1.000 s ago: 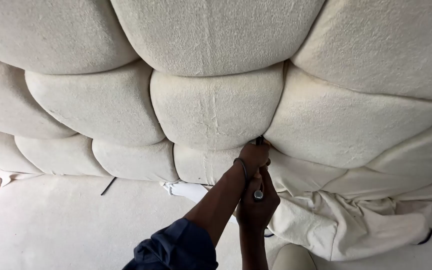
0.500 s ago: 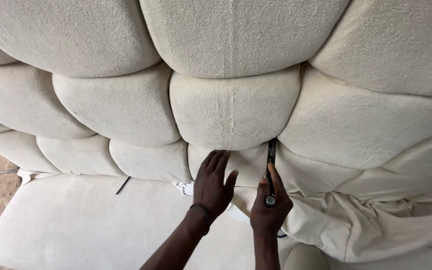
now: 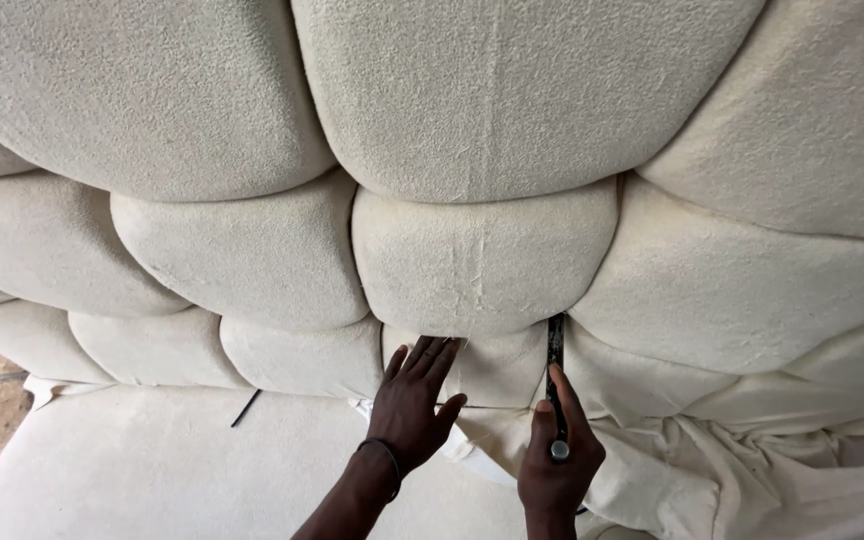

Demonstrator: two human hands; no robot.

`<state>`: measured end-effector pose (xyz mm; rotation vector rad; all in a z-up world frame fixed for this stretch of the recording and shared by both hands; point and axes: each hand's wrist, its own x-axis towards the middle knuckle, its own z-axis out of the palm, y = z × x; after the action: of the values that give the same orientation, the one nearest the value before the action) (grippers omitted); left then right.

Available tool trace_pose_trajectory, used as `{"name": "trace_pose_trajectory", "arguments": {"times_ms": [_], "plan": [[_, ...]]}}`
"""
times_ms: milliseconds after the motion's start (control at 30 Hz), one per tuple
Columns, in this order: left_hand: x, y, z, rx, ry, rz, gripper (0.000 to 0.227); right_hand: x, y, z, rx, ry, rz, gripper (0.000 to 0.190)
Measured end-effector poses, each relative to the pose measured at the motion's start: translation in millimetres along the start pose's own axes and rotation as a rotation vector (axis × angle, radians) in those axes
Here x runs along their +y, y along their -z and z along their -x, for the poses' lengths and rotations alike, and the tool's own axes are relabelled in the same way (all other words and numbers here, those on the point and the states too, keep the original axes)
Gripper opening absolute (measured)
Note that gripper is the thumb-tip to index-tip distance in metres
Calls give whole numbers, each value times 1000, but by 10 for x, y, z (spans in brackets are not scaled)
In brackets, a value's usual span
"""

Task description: Securing fabric to a tufted sofa by tucking it into the crevices using a specialized upholstery tool.

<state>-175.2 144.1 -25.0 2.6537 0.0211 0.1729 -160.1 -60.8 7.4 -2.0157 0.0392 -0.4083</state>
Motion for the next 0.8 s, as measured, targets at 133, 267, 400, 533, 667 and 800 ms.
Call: {"name": "trace_pose_trajectory", "arguments": {"times_ms": [133,267,400,533,667,800], "plan": [[260,-137,51,84,-120,20,85,-50,-45,18,9,9,-34,59],[336,-351,-305,60,-233,-36,108,-63,-9,61,0,-6,-16,62],[214,-524,-554,-70,-208,-209,130,-37,-32,22,9,60,-43,56],[293,-775,-588,-88,-123,-296,154,16,3,29,10,35,5,56],[446,-834,-841,-120,24,-298,145,91,4,-67,4,44,-2,53],[476,-730,-779,-73,18,-199,141,212,96,-50,7,168,-50,48]]}}
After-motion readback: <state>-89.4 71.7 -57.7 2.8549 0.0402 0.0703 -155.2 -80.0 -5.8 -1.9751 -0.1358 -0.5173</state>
